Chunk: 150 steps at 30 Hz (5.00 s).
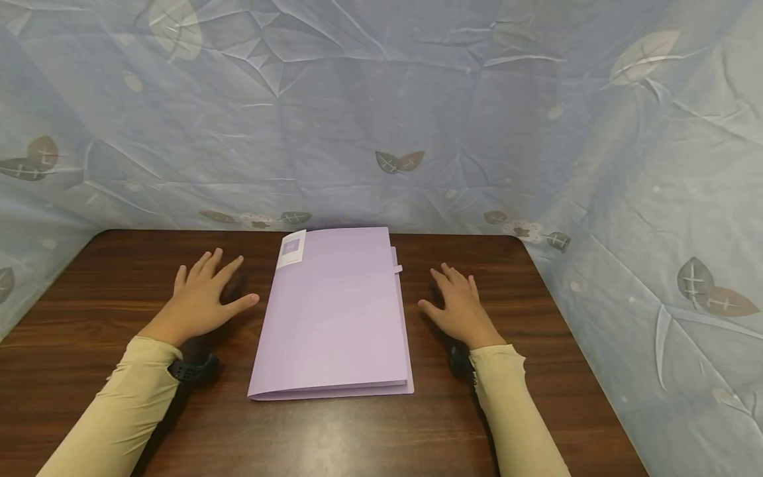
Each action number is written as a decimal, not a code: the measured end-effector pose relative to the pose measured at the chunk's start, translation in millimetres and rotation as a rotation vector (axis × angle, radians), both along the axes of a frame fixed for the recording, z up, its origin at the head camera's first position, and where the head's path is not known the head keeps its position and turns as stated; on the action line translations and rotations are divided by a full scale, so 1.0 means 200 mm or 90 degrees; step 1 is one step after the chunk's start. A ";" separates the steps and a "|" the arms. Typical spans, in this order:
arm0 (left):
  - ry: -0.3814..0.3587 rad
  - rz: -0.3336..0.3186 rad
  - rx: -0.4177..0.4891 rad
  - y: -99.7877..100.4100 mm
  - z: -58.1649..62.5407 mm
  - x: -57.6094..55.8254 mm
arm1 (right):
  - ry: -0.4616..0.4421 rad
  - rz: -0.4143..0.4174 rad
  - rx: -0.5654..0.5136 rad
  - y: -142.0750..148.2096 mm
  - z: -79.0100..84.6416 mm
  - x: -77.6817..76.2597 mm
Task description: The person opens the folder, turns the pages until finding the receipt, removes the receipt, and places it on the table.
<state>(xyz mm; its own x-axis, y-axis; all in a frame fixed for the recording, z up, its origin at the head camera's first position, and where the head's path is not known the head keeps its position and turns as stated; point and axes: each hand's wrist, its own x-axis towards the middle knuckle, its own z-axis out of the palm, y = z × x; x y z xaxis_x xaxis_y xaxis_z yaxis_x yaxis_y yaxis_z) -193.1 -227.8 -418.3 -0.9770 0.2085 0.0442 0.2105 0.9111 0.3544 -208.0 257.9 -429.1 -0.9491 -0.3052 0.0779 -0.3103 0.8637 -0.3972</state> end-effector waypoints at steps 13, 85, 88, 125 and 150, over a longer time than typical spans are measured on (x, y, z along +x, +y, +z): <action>-0.013 -0.045 0.015 0.04 0.00 0.00 | 0.001 0.042 0.006 -0.02 -0.04 0.00; -0.024 -0.361 -0.002 0.65 0.09 0.15 | -0.153 0.159 -0.026 -0.17 -0.05 0.01; -0.002 -0.377 -0.032 0.78 0.07 0.19 | -0.148 0.159 -0.027 -0.16 -0.05 0.00; 0.099 -0.304 -0.184 1.05 0.03 0.26 | -0.165 0.185 -0.067 -0.12 -0.06 -0.02; 0.113 -0.308 -0.141 1.03 0.08 0.25 | -0.162 0.173 -0.085 -0.12 -0.05 -0.03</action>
